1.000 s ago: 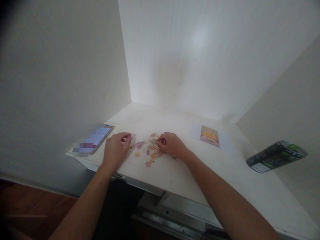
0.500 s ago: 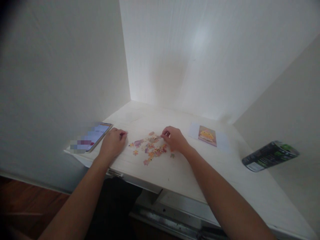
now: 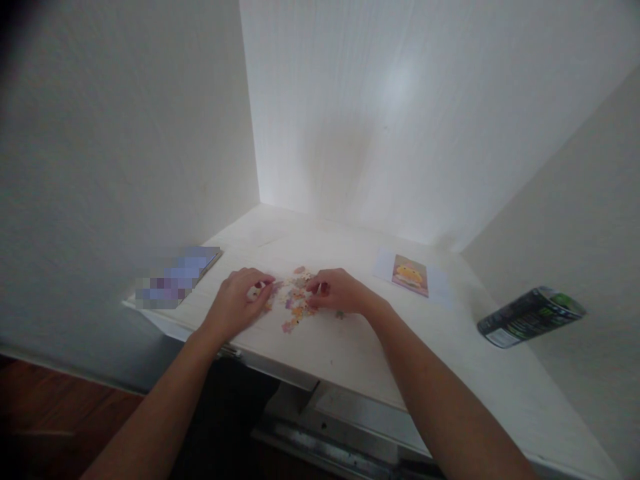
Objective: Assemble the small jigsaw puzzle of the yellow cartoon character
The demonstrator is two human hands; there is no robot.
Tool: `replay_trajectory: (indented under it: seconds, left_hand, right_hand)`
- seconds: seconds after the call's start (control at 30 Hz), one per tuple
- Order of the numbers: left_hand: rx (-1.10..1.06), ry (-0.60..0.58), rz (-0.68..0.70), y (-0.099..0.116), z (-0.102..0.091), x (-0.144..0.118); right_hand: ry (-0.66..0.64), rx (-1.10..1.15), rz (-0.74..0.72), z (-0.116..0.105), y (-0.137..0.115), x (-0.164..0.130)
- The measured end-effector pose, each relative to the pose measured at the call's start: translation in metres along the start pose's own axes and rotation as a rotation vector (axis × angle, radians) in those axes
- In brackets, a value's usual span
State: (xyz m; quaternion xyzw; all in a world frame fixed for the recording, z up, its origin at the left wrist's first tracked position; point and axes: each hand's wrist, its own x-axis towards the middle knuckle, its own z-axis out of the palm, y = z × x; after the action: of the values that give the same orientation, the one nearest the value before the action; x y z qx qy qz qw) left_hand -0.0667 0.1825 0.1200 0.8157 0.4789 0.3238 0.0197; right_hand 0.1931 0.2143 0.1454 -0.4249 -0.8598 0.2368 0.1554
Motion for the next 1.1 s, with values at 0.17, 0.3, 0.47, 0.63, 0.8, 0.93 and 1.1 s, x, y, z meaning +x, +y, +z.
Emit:
replay_trajectory:
  seconds: [0.17, 0.3, 0.47, 0.63, 0.8, 0.93, 1.1]
  left_hand:
    - [-0.021, -0.131, 0.105, 0.013, 0.005, 0.001]
    - [0.000, -0.177, 0.107, 0.013, 0.006, 0.002]
    - [-0.020, -0.172, 0.086, 0.010, 0.004, 0.002]
    - [-0.027, -0.141, 0.035, 0.009, 0.006, 0.002]
    - [-0.014, -0.143, 0.035, 0.008, 0.009, 0.001]
    - [0.015, -0.143, 0.040, 0.007, 0.008, 0.001]
    - [0.062, -0.140, 0.020, 0.001, 0.014, 0.014]
  right_hand:
    - [-0.007, -0.012, 0.043, 0.002, 0.001, 0.001]
    - [0.065, -0.039, 0.093, 0.006, 0.006, 0.004]
    - [0.154, -0.123, 0.042, 0.011, 0.003, 0.008]
    - [0.280, -0.252, -0.127, 0.021, 0.005, 0.015]
    - [0.238, -0.306, -0.133, 0.024, 0.006, 0.018]
    - [0.351, -0.239, -0.060, 0.020, 0.008, 0.017]
    - [0.507, -0.100, 0.125, 0.017, 0.029, 0.020]
